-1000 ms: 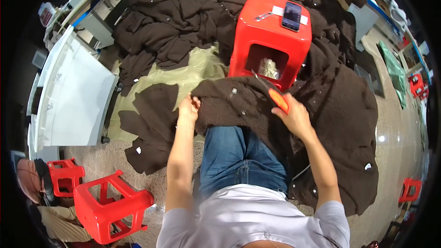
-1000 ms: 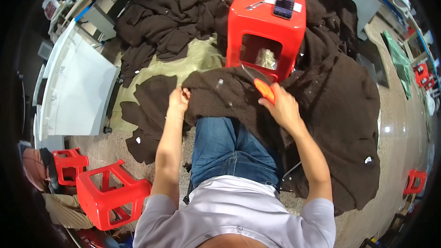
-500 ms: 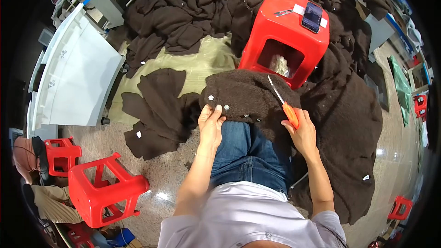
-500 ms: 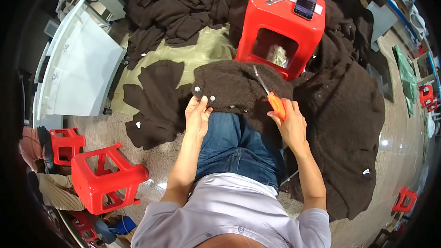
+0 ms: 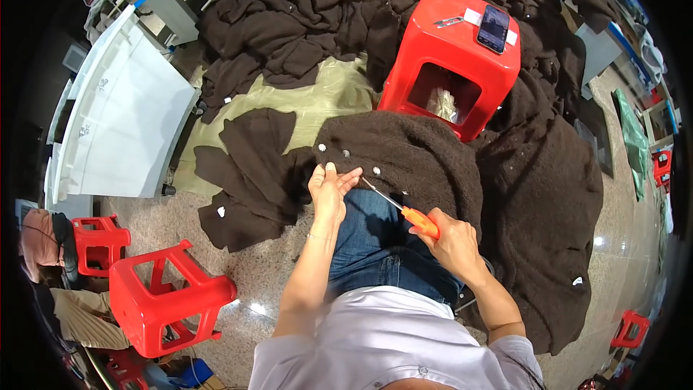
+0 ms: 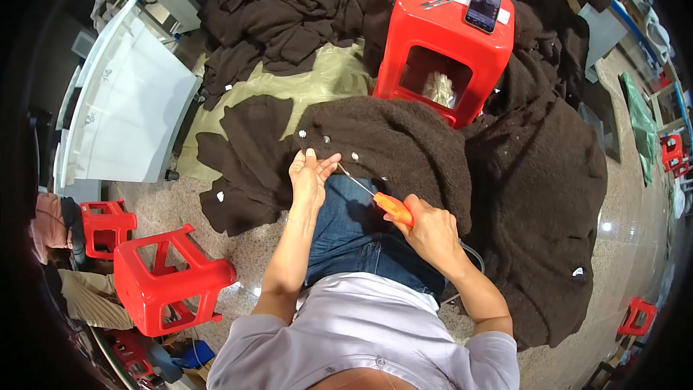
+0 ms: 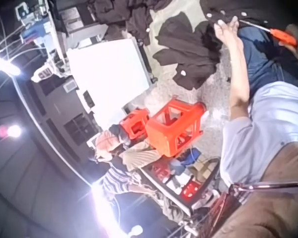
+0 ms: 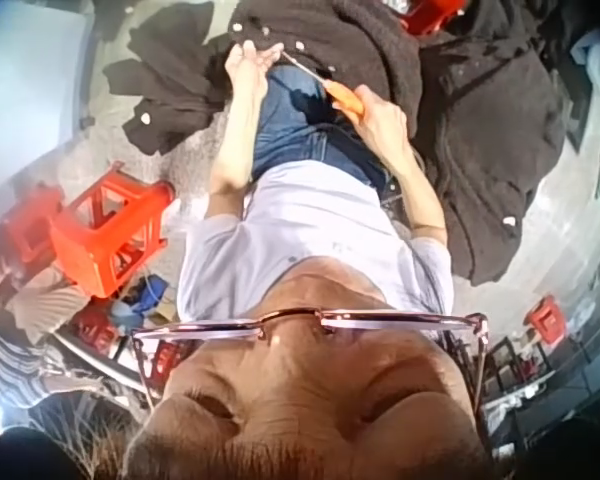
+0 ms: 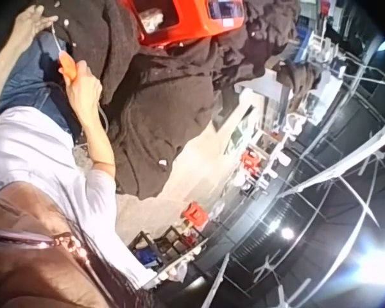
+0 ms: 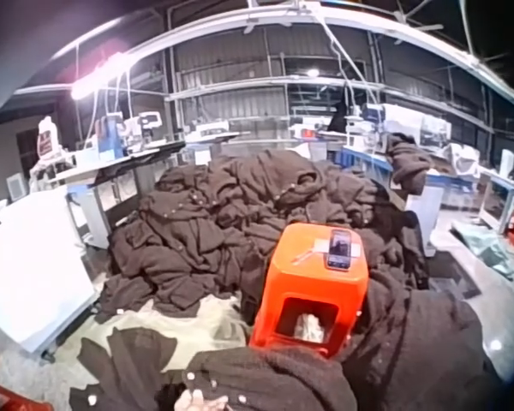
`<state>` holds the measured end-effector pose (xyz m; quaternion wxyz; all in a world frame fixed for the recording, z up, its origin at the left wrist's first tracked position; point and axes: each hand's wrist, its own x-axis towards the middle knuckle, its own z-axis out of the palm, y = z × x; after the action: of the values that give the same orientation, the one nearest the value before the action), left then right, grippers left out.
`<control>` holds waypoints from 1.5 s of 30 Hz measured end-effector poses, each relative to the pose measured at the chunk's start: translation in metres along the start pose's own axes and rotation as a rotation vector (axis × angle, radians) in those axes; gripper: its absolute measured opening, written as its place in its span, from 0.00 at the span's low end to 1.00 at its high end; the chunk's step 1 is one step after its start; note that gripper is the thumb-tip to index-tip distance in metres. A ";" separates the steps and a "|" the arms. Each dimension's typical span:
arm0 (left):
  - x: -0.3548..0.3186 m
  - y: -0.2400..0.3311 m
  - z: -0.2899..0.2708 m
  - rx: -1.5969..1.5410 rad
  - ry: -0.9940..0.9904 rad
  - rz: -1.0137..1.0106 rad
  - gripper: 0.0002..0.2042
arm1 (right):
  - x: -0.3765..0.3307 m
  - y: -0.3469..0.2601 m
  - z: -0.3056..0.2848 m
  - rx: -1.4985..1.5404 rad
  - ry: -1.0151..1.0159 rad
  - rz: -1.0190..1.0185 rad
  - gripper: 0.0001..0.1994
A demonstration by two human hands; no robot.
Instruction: Trim loose threads from fabric pieces using a small pair of scissors.
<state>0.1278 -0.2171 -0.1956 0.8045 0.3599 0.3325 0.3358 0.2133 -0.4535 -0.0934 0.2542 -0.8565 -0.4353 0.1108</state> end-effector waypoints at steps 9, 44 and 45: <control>0.009 -0.001 -0.005 0.046 -0.011 0.009 0.09 | 0.002 0.004 0.002 0.024 -0.051 0.051 0.17; -0.041 -0.026 0.059 0.186 -0.312 -0.401 0.12 | -0.072 0.027 -0.026 0.189 0.133 0.310 0.14; -0.040 -0.033 0.061 0.195 -0.335 -0.395 0.12 | -0.075 0.027 -0.027 0.186 0.120 0.338 0.14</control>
<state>0.1627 -0.2865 -0.1785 0.8597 0.4143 0.2893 0.0747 0.1981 -0.5364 -0.0873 0.3353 -0.8954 -0.2571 0.1403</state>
